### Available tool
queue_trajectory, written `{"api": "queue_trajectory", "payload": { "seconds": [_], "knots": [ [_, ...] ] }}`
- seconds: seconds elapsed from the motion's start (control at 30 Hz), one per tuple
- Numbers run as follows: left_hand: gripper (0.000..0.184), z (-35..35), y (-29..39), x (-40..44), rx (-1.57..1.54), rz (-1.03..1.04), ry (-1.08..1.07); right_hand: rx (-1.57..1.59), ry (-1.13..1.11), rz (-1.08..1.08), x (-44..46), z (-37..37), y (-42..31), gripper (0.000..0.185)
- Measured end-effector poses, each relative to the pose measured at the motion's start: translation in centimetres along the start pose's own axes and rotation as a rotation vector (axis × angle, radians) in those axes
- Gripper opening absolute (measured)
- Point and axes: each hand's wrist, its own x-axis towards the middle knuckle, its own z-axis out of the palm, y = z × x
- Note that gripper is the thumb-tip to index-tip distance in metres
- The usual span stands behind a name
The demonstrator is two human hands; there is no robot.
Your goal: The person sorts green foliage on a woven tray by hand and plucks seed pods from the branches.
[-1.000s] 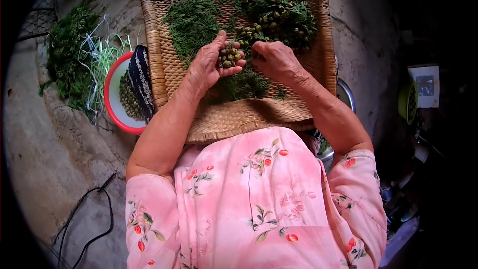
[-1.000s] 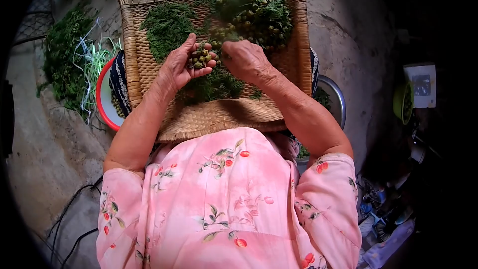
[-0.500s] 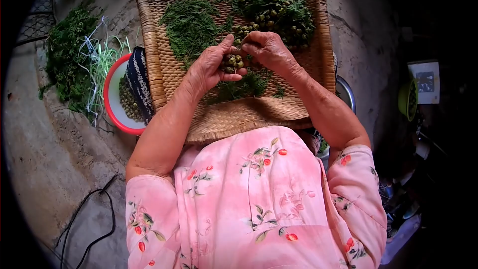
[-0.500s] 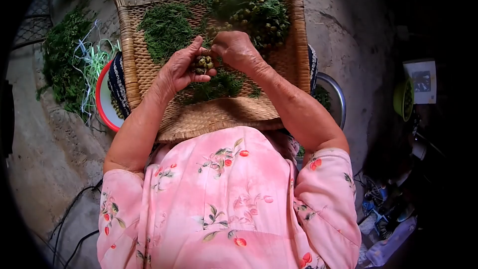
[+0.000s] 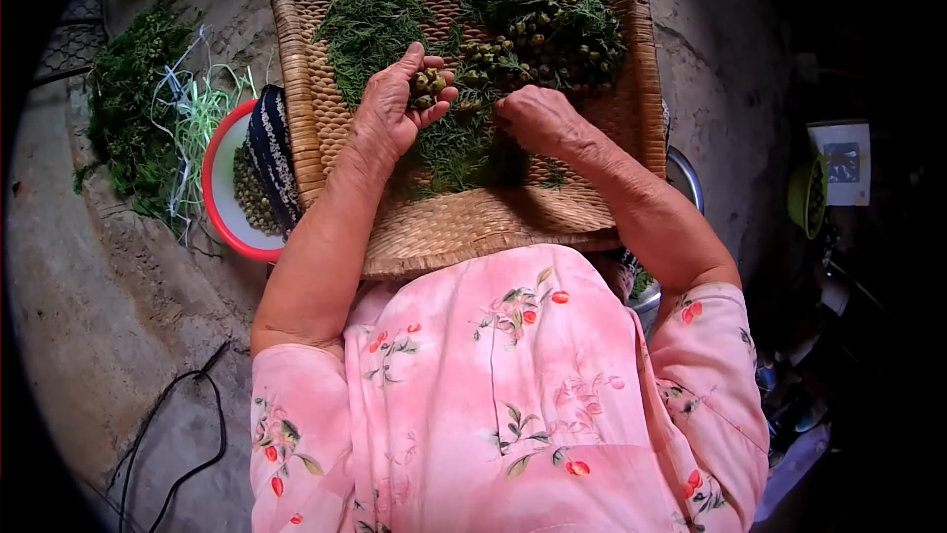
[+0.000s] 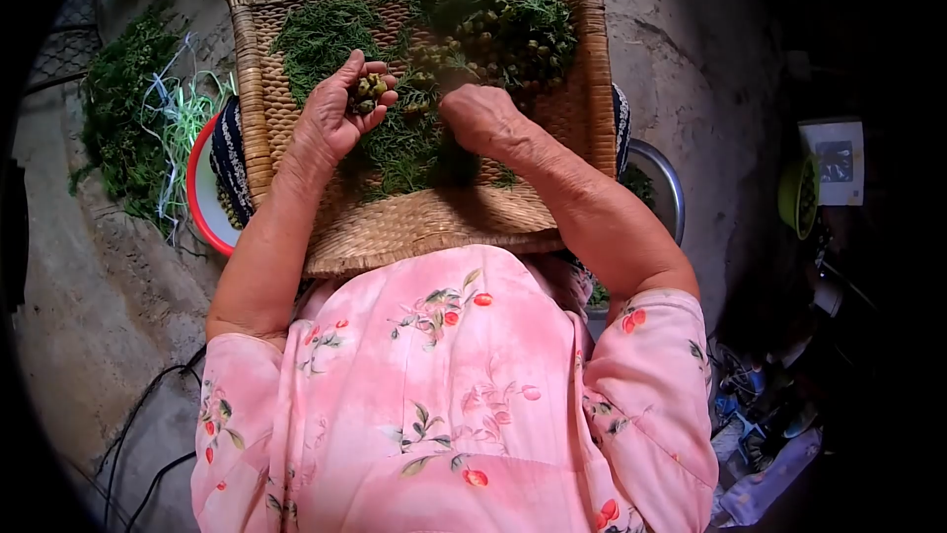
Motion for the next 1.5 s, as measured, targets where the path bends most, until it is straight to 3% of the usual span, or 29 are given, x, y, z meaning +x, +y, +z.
{"api": "queue_trajectory", "payload": {
  "seconds": [0.3, 0.5, 0.57, 0.73, 0.8, 0.83, 0.87, 1.17, 1.27, 1.33, 1.4, 1.5],
  "knots": [
    [0.035, 0.0, -0.4, -0.1, 0.07, -0.035, -0.024, 0.052, 0.029, -0.104, -0.9, 1.0, -1.3, 0.012],
    [0.036, 0.2, -0.8, -0.2, 0.118, -0.105, -0.066, 0.331, 0.287, -0.005, -1.3, -2.3, -1.4, 0.018],
    [0.037, 0.8, -0.7, -0.6, 0.105, -0.13, -0.067, 1.104, 0.283, -0.22, -0.5, -1.8, -1.3, 0.021],
    [0.039, 0.0, 0.0, -0.1, -0.019, -0.126, -0.139, 0.737, 0.496, -0.101, 0.5, -1.2, -1.0, 0.022],
    [0.037, 0.1, 0.5, -0.3, -0.031, -0.095, -0.074, 0.296, 0.252, 0.043, 0.8, -0.2, -1.2, 0.018],
    [0.036, 0.0, 0.7, -0.3, -0.041, -0.052, -0.038, 0.289, 0.231, -0.041, 0.6, -0.1, -1.6, 0.015],
    [0.035, -0.1, 1.0, -0.3, -0.053, -0.009, 0.0, 0.395, -0.013, -0.027, 0.5, -0.7, -1.6, 0.014],
    [0.031, -0.4, 1.1, -0.1, -0.058, 0.032, 0.042, 0.523, 0.38, -0.028, 1.0, 0.3, -0.6, 0.009],
    [0.03, -0.4, 1.0, -0.1, -0.045, 0.033, 0.039, 0.44, 0.416, -0.136, 1.3, 1.4, -1.7, 0.011],
    [0.029, -0.5, 0.9, -0.1, -0.028, 0.045, 0.034, 0.364, 0.389, -0.079, 1.2, 1.3, -2.8, 0.015],
    [0.028, -0.4, 0.9, -0.2, -0.026, 0.038, 0.044, 0.249, 0.205, 0.027, 1.4, 1.5, -3.2, 0.017],
    [0.028, -0.4, 0.9, -0.3, -0.033, 0.038, 0.047, 0.312, 0.303, 0.057, 1.1, 0.5, -3.0, 0.013]
  ]
}}
